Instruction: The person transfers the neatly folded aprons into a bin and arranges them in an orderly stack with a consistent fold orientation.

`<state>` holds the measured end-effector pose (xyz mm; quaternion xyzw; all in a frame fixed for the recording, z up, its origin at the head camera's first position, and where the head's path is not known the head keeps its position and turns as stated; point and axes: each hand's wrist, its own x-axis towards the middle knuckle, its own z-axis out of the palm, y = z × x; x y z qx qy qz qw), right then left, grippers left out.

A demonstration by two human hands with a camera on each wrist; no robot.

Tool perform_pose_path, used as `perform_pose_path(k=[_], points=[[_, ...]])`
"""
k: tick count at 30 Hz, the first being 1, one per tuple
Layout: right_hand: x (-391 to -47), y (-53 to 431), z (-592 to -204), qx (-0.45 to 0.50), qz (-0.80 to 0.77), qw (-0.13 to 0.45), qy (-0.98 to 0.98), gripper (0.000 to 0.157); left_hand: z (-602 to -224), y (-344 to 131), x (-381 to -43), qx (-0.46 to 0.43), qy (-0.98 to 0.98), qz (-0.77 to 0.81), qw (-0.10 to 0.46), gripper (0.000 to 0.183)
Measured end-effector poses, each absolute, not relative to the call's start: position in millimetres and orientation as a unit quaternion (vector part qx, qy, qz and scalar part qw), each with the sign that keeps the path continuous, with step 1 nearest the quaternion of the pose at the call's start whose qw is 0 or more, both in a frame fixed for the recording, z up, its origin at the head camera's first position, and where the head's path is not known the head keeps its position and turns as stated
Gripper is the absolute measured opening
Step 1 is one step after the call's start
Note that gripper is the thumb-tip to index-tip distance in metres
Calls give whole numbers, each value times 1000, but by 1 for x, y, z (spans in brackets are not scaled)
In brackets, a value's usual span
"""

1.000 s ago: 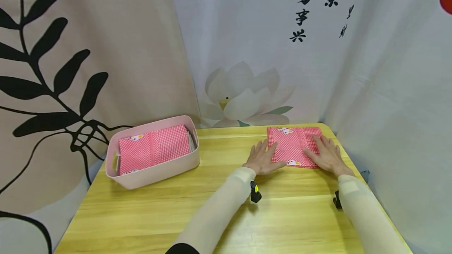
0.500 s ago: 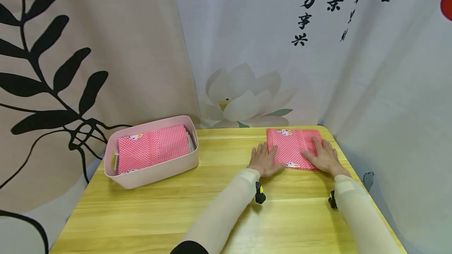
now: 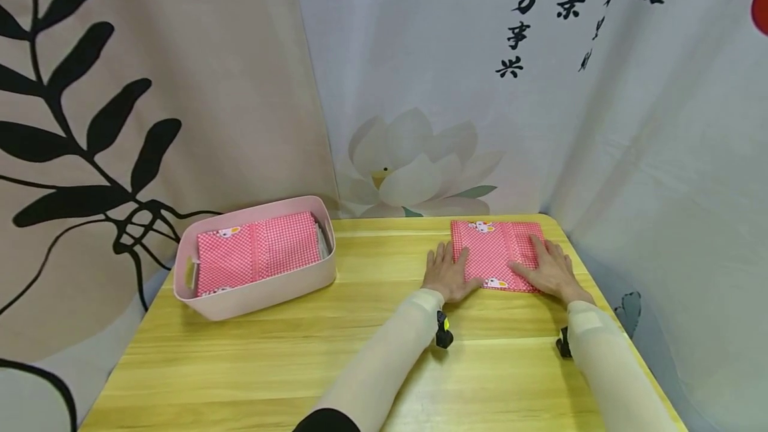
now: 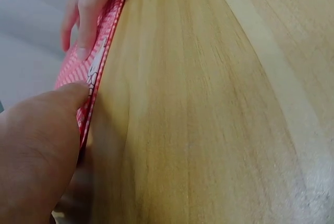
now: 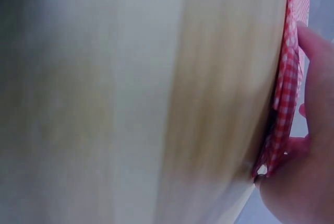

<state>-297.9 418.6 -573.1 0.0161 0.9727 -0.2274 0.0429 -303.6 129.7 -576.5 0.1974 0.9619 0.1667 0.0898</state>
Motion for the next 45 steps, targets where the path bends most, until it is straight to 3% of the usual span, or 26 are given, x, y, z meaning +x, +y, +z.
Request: perform_pose_path(k=[19, 27, 30, 37, 45], points=[[-286, 408, -566, -16, -250, 3, 968, 104, -579, 134, -297, 208, 957, 190, 61, 83], [-282, 405, -553, -40, -261, -17, 964, 95, -570, 139, -296, 207, 959, 194, 18, 84], [-280, 407, -550, -38, -265, -14, 963, 92, -568, 140, -298, 192, 948, 249, 40, 88], [-275, 412, -551, -21, -281, 8, 960, 95, -606, 144, -325, 177, 918, 348, 70, 102], [-262, 415, -546, -4, -401, 27, 916, 99, -592, 120, -322, 227, 867, 422, 140, 96]])
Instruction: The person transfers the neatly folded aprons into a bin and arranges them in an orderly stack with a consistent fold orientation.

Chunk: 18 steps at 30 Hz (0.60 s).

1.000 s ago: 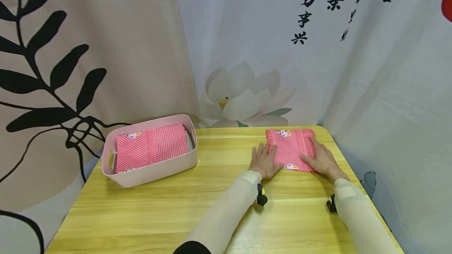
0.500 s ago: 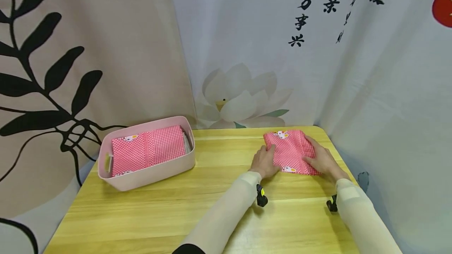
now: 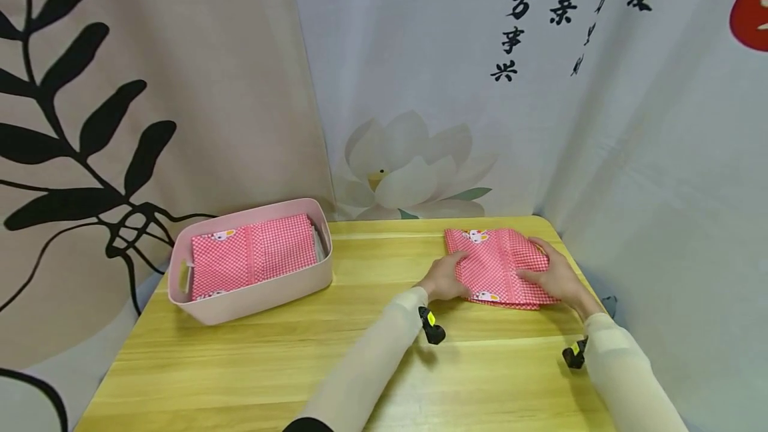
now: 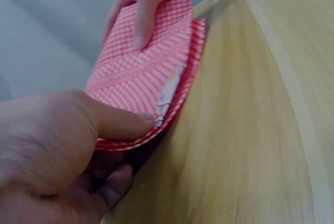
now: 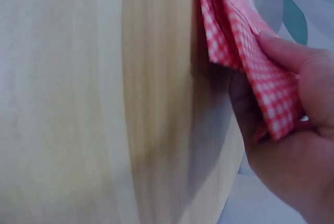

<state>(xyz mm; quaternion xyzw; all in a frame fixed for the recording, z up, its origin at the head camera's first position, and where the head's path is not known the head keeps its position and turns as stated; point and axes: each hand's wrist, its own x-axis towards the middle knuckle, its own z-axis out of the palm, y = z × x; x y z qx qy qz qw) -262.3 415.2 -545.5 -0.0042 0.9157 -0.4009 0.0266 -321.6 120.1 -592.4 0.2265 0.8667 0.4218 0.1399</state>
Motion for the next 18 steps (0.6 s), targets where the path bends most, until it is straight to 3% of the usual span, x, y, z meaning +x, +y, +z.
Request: perform_pose_path(k=[5, 10, 18], points=[[-253, 416, -541, 14, -534, 81, 841, 99, -556, 100, -296, 207, 844, 463, 174, 93], [-251, 415, -543, 24, -596, 129, 792, 99, -557, 90, -295, 200, 835, 481, 174, 88], [-247, 408, -544, 17, -647, 122, 753, 94, -562, 82, -296, 186, 829, 499, 174, 88]])
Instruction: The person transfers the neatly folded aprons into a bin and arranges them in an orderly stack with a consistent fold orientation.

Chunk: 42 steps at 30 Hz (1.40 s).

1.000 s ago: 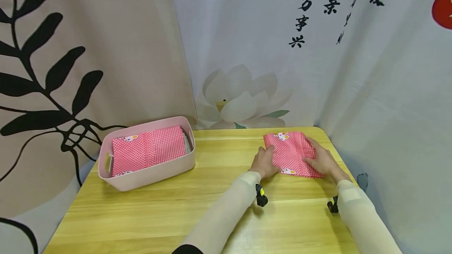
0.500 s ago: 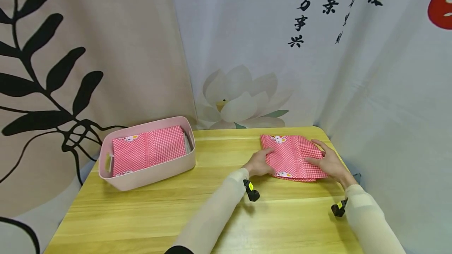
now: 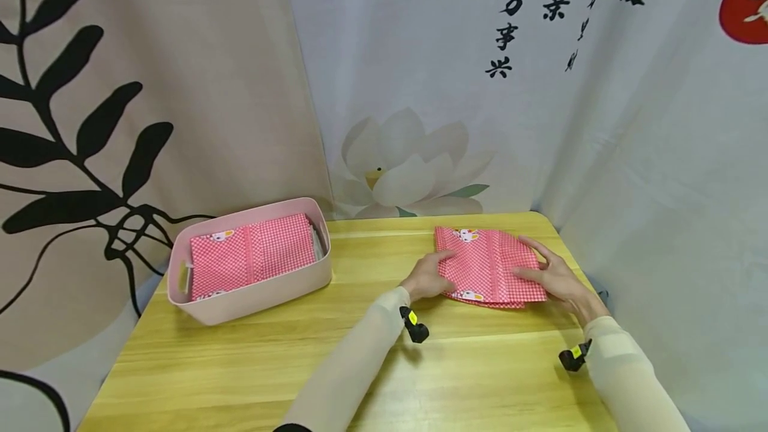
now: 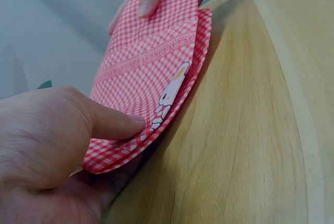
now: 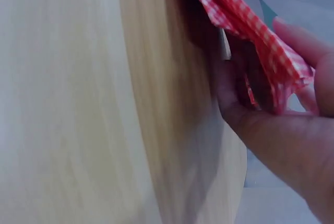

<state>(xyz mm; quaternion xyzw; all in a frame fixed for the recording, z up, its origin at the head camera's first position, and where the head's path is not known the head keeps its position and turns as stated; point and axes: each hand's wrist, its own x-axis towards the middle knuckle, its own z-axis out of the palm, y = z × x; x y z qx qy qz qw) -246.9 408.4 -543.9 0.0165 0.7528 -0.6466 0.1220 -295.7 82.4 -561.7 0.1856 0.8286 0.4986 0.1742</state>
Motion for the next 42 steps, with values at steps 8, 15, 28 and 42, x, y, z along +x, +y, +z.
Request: perform_pose_path(k=[8, 15, 28, 42], points=[[-243, 392, -535, 1, -663, 127, 738, 88, -561, 70, -297, 171, 819, 519, 173, 88], [-244, 378, -531, -7, -618, 111, 778, 78, -556, 55, -296, 169, 816, 525, 173, 87], [-240, 352, -519, -55, -537, 44, 840, 78, -533, 17, -290, 184, 809, 541, 139, 92], [-242, 325, -503, -96, -566, 44, 817, 78, -506, -20, -275, 183, 814, 544, 90, 91]])
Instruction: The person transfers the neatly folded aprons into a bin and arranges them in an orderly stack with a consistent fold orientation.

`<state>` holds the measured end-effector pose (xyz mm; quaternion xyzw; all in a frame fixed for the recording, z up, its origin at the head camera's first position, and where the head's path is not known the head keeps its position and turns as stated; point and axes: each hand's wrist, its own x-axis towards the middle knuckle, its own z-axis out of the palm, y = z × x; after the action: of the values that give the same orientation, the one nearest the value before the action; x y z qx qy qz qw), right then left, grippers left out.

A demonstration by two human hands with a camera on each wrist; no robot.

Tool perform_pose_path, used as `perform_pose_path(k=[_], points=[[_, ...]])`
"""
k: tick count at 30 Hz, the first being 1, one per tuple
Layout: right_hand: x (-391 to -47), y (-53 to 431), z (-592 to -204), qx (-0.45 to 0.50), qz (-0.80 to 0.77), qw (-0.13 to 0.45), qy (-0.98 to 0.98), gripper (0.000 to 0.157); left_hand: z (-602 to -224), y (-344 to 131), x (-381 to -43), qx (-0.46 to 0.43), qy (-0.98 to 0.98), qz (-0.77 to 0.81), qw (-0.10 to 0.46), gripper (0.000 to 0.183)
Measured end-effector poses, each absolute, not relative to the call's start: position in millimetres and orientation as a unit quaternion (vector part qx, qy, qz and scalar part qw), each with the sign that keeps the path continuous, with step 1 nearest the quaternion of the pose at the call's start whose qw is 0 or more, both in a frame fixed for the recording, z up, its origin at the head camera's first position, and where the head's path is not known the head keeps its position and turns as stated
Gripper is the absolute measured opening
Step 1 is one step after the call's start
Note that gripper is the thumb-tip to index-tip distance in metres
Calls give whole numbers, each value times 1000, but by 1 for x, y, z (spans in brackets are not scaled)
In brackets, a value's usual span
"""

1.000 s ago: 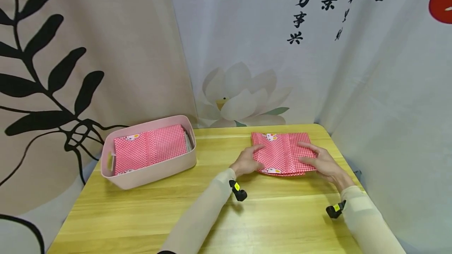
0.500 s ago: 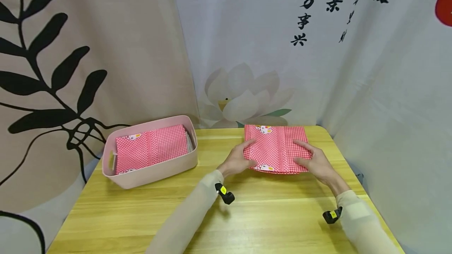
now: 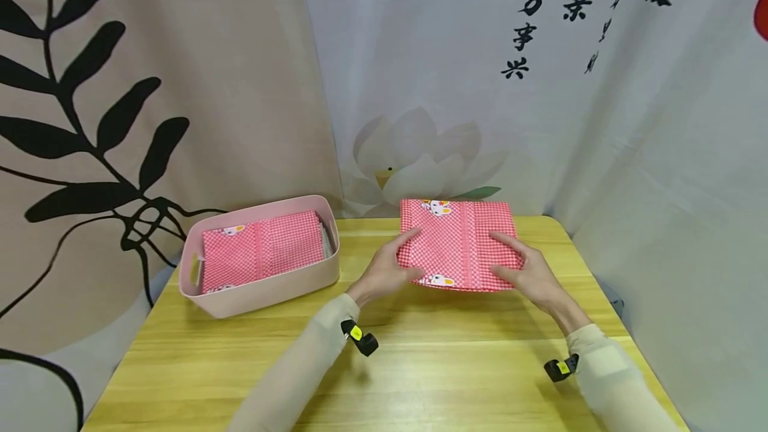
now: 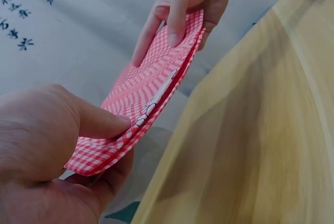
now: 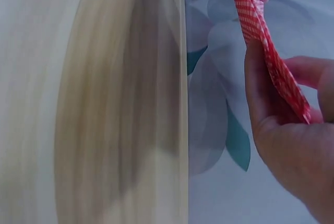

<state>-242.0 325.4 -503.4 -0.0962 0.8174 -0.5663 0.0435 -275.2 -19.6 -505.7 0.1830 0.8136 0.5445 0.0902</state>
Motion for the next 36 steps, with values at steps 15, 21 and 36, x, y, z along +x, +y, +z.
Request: perform_pose_path(k=[15, 21, 36], points=[[-261, 273, -495, -156, -585, 43, 795, 75, -486, -70, -252, 178, 840, 512, 22, 94], [-267, 250, -489, -180, -584, 40, 791, 74, -480, -92, -245, 182, 840, 511, 4, 93], [-282, 191, -484, -226, -602, 42, 765, 73, -466, -150, -230, 164, 866, 472, -34, 93]])
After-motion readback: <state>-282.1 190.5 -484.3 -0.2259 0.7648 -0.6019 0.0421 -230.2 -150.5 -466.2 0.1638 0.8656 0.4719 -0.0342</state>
